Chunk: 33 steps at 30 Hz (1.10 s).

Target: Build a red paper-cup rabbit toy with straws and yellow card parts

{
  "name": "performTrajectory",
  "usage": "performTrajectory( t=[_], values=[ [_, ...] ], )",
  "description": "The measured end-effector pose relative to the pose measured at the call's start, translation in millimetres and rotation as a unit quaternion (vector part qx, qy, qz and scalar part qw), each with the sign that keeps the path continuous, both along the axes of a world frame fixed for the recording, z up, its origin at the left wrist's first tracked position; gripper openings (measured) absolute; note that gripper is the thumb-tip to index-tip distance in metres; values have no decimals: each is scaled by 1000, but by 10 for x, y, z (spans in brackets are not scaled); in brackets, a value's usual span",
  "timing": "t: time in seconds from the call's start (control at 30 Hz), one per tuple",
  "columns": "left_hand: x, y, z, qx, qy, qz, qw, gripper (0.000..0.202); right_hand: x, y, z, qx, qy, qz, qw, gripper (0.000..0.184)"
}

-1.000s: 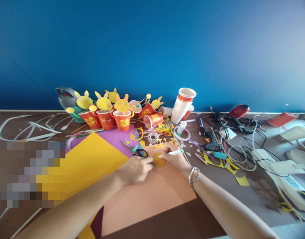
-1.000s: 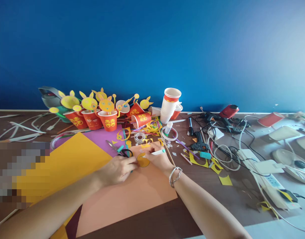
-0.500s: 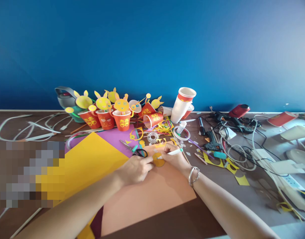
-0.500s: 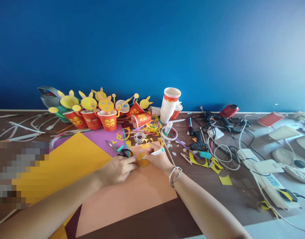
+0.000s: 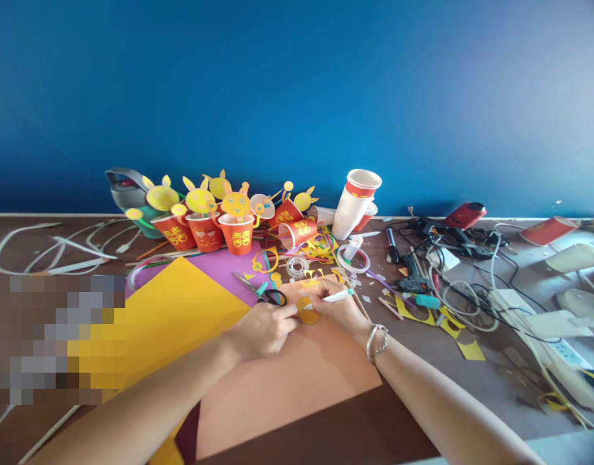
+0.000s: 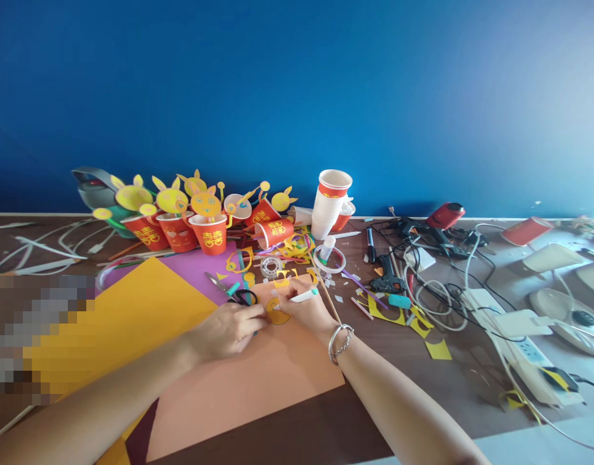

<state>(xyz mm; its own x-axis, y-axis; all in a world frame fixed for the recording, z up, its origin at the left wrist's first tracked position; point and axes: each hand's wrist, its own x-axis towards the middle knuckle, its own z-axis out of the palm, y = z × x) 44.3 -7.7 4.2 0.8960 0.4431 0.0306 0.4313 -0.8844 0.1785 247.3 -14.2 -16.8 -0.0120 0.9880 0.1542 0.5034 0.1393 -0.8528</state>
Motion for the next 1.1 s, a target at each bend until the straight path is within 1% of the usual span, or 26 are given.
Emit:
performTrajectory(
  t=[0.33,0.43,0.5,0.57,0.63,0.7,0.73,0.8,0.87,0.97,1.1],
  values=[
    [5,-3,-3,18,-21,-6,1000,29,14,-5,-30,-6,35,16,999,31],
    [4,0,-11,17,-22,-8,1000,31,7,-6,-19,-2,43,16,999,31],
    [1,0,-13,12,-20,-7,1000,32,9,-5,1,-13,62,13,998,32],
    [-3,-5,-12,7,-18,-4,1000,32,24,-2,27,-38,112,-2,993,32],
    [-6,-14,-8,6,-17,0,1000,33,56,1,52,-58,175,-34,982,33],
    [-9,-24,-5,7,-20,3,1000,34,100,4,71,-52,204,-66,975,33],
    [-10,-28,-5,8,-23,5,1000,35,123,5,75,-43,196,-75,977,31],
    [-12,-32,-7,9,-29,6,1000,36,160,7,73,-29,153,-72,985,27],
    [-14,-32,-9,7,-31,4,999,35,181,9,53,-29,104,-50,993,24],
    [-17,-23,-10,6,-27,2,1000,34,185,16,6,-36,49,-27,998,26],
    [-19,-6,-7,7,-22,2,1000,32,175,24,-36,-34,24,-15,999,26]
  ],
)
